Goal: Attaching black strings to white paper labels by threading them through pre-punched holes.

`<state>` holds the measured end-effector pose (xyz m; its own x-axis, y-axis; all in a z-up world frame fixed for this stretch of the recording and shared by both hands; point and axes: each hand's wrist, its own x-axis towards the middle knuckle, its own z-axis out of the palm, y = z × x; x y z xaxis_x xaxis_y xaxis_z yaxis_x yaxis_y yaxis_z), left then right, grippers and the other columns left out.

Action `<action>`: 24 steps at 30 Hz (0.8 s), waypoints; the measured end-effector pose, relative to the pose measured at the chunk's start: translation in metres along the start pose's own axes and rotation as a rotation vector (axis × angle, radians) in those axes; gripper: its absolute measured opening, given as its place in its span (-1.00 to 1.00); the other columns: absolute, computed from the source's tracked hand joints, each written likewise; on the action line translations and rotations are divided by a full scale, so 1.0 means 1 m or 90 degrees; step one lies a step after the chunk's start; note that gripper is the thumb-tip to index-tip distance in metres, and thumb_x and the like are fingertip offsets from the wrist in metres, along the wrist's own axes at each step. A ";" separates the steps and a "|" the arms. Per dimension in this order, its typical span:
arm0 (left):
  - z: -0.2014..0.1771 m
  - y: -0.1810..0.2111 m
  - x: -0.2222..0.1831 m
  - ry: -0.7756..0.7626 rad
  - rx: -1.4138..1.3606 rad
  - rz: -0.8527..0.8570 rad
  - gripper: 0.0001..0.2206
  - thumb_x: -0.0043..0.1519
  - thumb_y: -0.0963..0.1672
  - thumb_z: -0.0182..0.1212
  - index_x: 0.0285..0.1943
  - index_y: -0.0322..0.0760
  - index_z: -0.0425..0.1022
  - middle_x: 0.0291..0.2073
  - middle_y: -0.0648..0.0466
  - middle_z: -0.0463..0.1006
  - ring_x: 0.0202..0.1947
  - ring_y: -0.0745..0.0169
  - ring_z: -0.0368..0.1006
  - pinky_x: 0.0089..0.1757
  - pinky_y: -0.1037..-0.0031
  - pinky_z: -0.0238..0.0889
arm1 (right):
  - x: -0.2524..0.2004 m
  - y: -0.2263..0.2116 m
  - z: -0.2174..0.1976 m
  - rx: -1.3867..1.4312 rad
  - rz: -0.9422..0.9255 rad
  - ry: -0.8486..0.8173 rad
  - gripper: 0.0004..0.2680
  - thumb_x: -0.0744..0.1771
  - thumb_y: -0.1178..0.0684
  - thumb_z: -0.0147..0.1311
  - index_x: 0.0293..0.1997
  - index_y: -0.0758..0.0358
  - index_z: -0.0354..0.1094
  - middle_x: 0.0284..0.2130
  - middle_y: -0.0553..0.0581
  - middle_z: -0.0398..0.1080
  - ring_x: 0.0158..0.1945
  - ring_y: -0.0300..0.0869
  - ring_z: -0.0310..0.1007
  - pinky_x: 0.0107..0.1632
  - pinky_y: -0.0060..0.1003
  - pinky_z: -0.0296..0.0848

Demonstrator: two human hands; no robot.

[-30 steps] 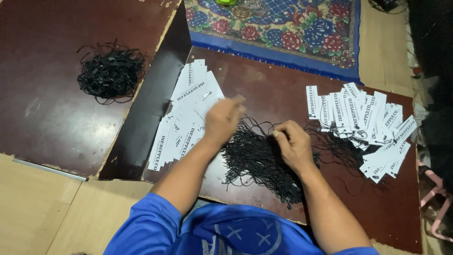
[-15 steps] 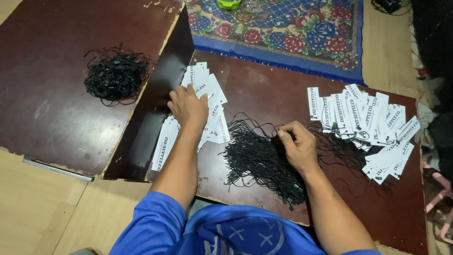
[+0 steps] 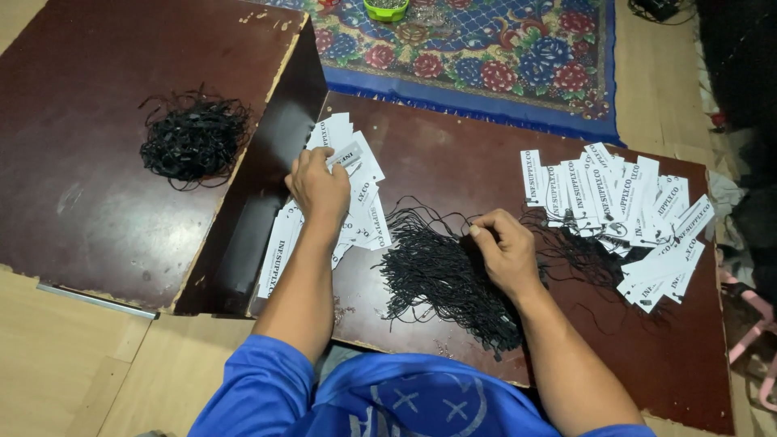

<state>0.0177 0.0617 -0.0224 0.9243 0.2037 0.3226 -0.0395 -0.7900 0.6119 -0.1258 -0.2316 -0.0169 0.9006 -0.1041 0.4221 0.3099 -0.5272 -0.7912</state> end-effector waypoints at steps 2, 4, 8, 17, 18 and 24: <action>0.005 -0.003 -0.001 0.044 -0.024 0.037 -0.87 0.16 -0.19 0.18 -0.14 -0.19 0.50 -0.29 0.12 0.43 -0.12 0.08 0.38 -0.02 0.21 0.12 | -0.001 0.001 0.000 0.002 -0.003 0.002 -0.93 0.36 0.14 0.18 -0.30 0.21 0.51 -0.46 0.15 0.49 -0.36 0.00 0.49 -0.23 -0.13 0.44; 0.010 -0.005 -0.003 0.088 -0.048 0.076 -0.90 0.13 -0.21 0.20 -0.22 -0.16 0.48 -0.35 0.14 0.40 -0.16 0.08 0.38 -0.03 0.21 0.12 | -0.001 0.001 0.000 0.004 -0.007 0.006 -0.94 0.36 0.14 0.18 -0.30 0.21 0.51 -0.46 0.14 0.50 -0.36 0.00 0.49 -0.23 -0.13 0.44; 0.011 0.003 -0.005 0.176 -0.079 0.216 -0.92 0.17 -0.21 0.25 -0.28 -0.10 0.50 -0.44 0.19 0.45 -0.24 0.20 0.43 -0.05 0.32 0.16 | -0.001 0.002 0.000 0.002 -0.012 0.008 -0.94 0.36 0.13 0.18 -0.30 0.19 0.52 -0.46 0.13 0.50 -0.33 0.01 0.51 -0.19 -0.13 0.46; -0.007 0.088 -0.048 -0.126 -0.276 0.070 -0.92 0.21 -0.15 0.26 -0.15 -0.17 0.57 -0.46 -0.03 0.64 -0.38 -0.07 0.62 -0.25 0.24 0.41 | 0.001 0.005 0.000 -0.003 -0.050 0.043 -0.95 0.36 0.13 0.17 -0.29 0.16 0.51 -0.46 0.13 0.47 -0.29 0.07 0.51 -0.13 -0.12 0.45; -0.005 0.098 -0.053 -0.219 -0.323 -0.042 -0.90 0.17 -0.10 0.28 -0.18 -0.11 0.58 -0.46 0.01 0.66 -0.41 0.03 0.64 -0.26 0.30 0.42 | 0.001 0.007 0.000 -0.006 -0.058 0.045 -0.94 0.36 0.11 0.17 -0.30 0.14 0.50 -0.47 0.10 0.47 -0.29 0.06 0.51 -0.12 -0.14 0.45; 0.007 0.139 -0.070 -0.369 -0.365 -0.078 -0.86 0.14 -0.15 0.24 -0.17 -0.10 0.65 -0.48 -0.01 0.67 -0.47 0.14 0.67 -0.36 0.46 0.48 | 0.005 0.003 -0.002 -0.020 -0.082 0.088 -0.90 0.39 0.09 0.11 -0.31 0.12 0.47 -0.48 0.07 0.44 -0.31 0.03 0.49 -0.11 -0.15 0.43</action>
<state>-0.0494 -0.0664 0.0348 0.9778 -0.1855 -0.0975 0.0313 -0.3309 0.9431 -0.1210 -0.2355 -0.0160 0.8027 -0.1476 0.5778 0.4089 -0.5691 -0.7134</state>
